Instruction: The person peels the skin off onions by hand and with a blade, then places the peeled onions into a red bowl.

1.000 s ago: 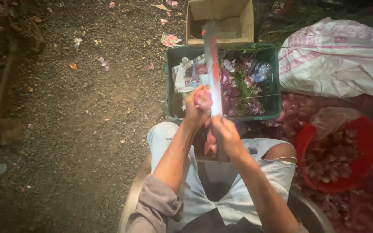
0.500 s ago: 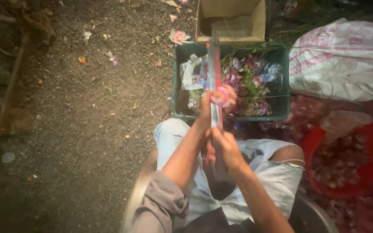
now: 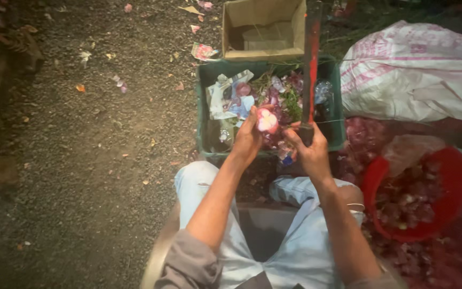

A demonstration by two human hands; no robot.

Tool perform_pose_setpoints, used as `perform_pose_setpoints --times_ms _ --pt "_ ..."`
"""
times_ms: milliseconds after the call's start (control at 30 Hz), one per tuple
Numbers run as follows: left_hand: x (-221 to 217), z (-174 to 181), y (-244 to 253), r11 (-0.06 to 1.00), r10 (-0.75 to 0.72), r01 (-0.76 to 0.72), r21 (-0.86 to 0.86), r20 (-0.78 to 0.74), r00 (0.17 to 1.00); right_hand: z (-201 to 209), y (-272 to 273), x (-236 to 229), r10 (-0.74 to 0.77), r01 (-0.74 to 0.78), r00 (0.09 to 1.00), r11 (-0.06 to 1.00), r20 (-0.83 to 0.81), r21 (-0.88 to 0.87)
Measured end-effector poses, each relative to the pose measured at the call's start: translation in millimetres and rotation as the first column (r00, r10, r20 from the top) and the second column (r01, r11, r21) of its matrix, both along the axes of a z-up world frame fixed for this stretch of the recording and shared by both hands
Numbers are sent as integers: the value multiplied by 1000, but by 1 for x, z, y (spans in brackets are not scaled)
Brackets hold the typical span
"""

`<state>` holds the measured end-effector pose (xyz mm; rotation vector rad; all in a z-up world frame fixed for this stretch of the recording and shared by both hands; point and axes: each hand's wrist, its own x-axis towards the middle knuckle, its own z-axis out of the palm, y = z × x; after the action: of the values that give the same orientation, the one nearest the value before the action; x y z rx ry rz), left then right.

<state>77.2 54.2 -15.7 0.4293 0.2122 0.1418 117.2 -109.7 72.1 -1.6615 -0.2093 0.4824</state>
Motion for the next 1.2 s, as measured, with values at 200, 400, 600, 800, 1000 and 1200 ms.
perform_pose_setpoints --times_ms 200,400,600,800,1000,1200 --pt "-2 16 -14 975 -43 45 218 -14 999 -26 16 5 8 3 992 997 -129 81" --pt "-9 10 -8 865 -72 96 493 -68 995 -32 4 17 -34 22 990 996 138 89" --pt "-12 14 -1 947 -74 77 311 -22 997 -29 -3 19 -84 72 988 992 128 101" --pt "-9 14 6 932 40 -74 355 104 994 4 -2 19 -36 95 899 989 437 -113" --pt "-10 -1 13 949 65 -80 305 61 996 10 -8 4 284 -90 825 919 489 -383" --pt "-10 0 10 955 -4 -27 294 104 995 -6 -2 0 271 -79 722 946 636 -313"
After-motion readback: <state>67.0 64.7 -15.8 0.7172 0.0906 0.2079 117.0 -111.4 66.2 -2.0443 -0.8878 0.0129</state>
